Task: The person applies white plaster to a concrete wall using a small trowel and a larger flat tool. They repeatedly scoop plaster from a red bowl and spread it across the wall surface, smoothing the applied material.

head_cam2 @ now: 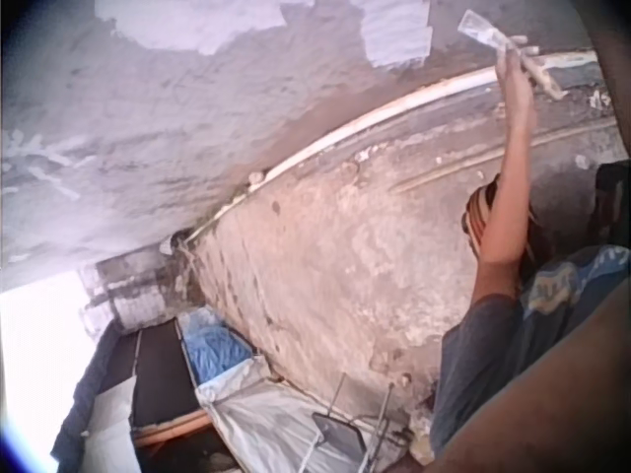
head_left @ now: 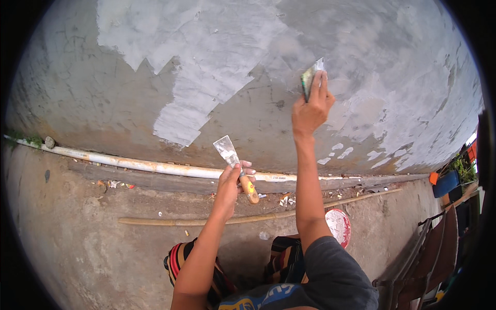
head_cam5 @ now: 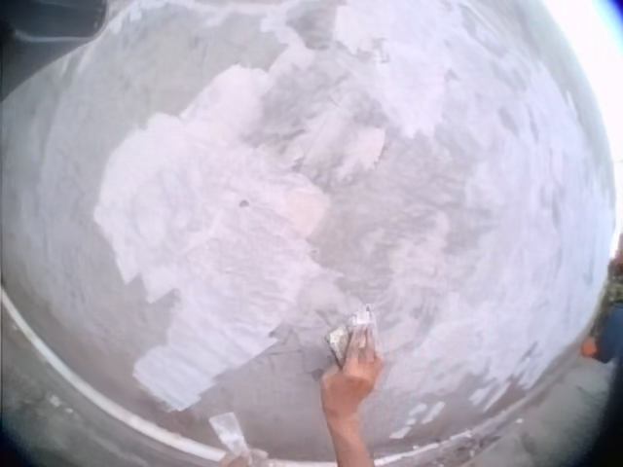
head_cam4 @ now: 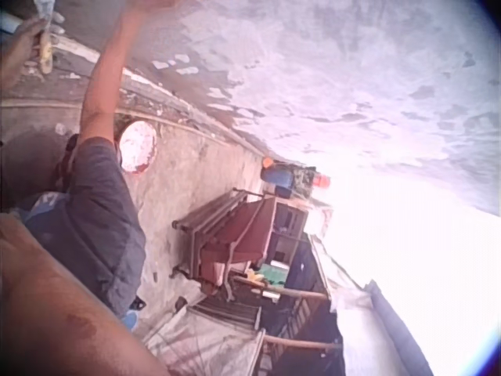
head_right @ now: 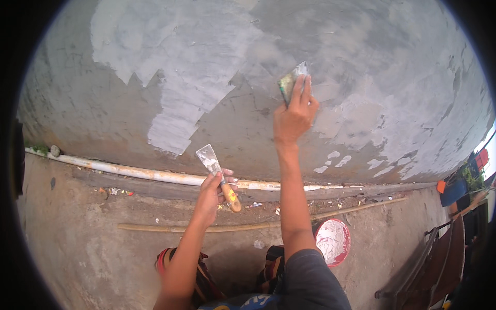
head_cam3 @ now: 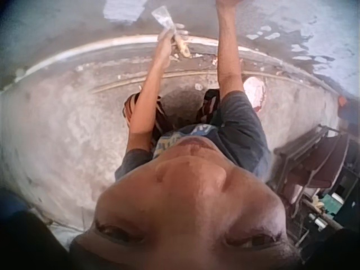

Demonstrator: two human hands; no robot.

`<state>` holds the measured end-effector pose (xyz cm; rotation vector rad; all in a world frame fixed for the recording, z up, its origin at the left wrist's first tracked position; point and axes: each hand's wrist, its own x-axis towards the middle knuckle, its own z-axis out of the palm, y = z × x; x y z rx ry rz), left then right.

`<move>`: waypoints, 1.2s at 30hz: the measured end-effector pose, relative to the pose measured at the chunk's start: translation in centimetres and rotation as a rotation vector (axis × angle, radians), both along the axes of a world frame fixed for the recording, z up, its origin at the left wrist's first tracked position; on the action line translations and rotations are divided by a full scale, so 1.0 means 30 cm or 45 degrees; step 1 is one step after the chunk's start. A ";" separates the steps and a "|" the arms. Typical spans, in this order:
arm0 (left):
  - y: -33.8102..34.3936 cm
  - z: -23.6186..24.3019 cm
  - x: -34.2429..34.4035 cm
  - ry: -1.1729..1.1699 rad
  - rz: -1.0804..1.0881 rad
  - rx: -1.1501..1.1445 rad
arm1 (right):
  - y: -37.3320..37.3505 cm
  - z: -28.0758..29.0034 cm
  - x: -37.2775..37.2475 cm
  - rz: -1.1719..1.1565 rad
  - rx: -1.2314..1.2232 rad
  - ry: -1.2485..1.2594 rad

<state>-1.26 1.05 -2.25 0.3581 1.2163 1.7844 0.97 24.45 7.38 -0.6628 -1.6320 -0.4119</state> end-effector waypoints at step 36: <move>-0.052 0.011 -0.047 -0.005 0.162 0.064 | -0.223 0.015 -0.145 0.354 -0.238 0.328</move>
